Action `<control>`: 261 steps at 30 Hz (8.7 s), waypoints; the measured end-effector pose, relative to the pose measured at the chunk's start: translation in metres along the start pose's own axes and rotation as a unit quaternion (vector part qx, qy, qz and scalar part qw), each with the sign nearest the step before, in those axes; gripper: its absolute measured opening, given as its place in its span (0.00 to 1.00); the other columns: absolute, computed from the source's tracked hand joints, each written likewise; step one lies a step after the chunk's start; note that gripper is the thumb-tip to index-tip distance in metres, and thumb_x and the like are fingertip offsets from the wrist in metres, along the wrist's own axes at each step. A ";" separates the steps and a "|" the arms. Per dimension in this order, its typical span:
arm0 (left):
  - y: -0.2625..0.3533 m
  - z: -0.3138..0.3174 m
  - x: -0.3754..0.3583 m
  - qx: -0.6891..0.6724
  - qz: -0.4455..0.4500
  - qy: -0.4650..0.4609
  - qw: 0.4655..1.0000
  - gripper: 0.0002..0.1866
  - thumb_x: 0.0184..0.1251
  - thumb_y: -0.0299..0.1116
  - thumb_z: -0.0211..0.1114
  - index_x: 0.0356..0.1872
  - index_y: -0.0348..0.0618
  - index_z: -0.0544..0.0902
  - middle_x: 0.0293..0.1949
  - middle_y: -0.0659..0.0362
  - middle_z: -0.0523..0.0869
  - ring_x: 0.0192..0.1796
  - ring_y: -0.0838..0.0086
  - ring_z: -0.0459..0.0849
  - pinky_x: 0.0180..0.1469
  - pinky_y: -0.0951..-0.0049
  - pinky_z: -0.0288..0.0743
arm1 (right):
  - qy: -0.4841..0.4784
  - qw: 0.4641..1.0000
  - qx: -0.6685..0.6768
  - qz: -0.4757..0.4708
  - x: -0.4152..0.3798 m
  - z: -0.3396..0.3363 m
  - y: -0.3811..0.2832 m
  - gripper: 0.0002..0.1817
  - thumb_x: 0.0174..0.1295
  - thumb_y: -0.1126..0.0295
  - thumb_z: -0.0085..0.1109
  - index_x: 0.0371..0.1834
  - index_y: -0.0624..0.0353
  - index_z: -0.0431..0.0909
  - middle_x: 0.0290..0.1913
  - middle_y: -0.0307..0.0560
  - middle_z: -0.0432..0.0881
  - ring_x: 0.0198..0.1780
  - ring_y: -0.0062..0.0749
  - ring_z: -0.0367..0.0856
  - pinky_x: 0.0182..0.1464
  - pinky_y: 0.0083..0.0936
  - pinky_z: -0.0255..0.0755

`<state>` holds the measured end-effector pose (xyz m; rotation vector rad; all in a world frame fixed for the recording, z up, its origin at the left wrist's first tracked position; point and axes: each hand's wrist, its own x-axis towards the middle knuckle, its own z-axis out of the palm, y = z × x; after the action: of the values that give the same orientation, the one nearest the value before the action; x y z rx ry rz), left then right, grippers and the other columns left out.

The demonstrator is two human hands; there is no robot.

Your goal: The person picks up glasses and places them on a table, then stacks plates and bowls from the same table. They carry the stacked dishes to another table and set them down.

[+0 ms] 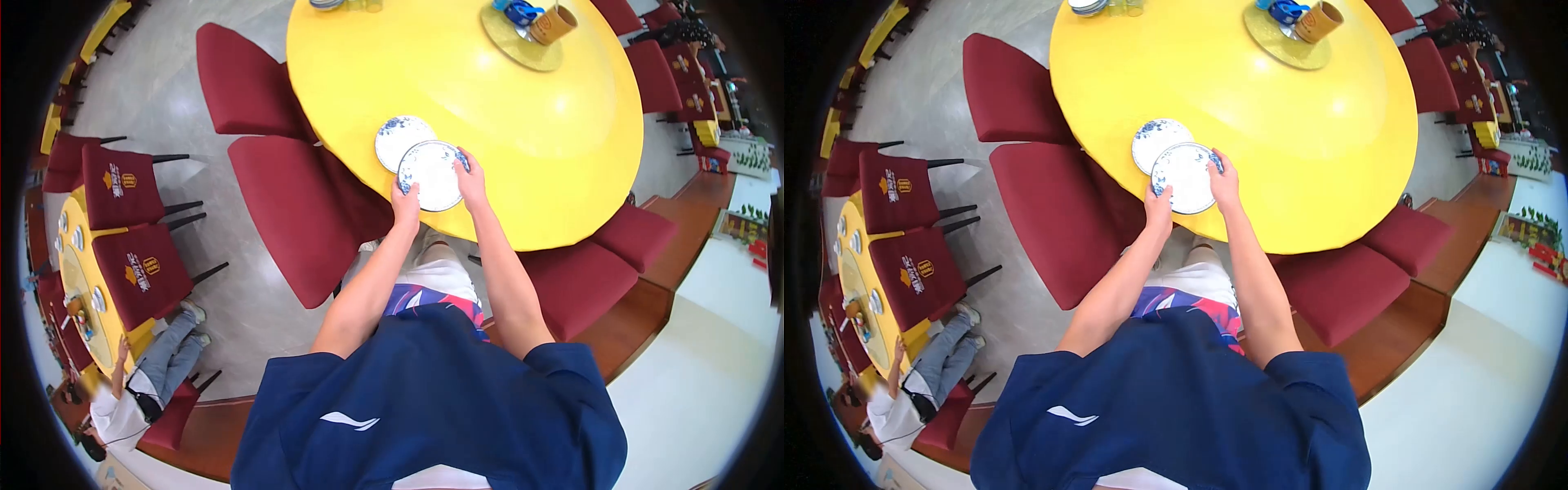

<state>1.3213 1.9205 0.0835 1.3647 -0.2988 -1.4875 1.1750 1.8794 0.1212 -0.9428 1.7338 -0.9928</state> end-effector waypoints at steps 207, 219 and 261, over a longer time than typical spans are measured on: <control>0.594 -0.214 0.484 0.564 0.508 -0.540 0.364 0.08 0.55 0.37 0.59 0.22 0.46 0.77 0.23 0.57 0.82 0.29 0.63 0.82 0.35 0.60 0.71 | 0.462 0.784 -0.340 0.239 -0.023 0.579 -0.242 0.16 0.61 0.57 0.52 0.27 0.57 0.82 0.32 0.52 0.85 0.36 0.49 0.83 0.38 0.44 0.71; 0.594 -0.214 0.485 0.559 0.497 -0.557 0.360 0.09 0.54 0.38 0.59 0.22 0.46 0.78 0.24 0.56 0.83 0.30 0.62 0.82 0.37 0.59 0.71 | 0.495 0.756 -0.351 0.246 0.032 0.631 -0.270 0.13 0.58 0.60 0.53 0.24 0.55 0.81 0.28 0.49 0.84 0.33 0.45 0.82 0.37 0.43 0.71; 0.586 -0.210 0.492 0.547 0.508 -0.578 0.330 0.06 0.49 0.38 0.61 0.24 0.49 0.78 0.26 0.60 0.79 0.31 0.66 0.79 0.35 0.63 0.68 | 0.473 0.755 -0.392 0.227 0.040 0.626 -0.264 0.08 0.55 0.63 0.54 0.23 0.53 0.77 0.24 0.43 0.79 0.32 0.40 0.79 0.36 0.39 0.68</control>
<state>1.8922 1.3761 0.1728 0.1528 -2.8679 -0.5927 1.7945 1.6036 0.1763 -0.3749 3.2034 -0.3465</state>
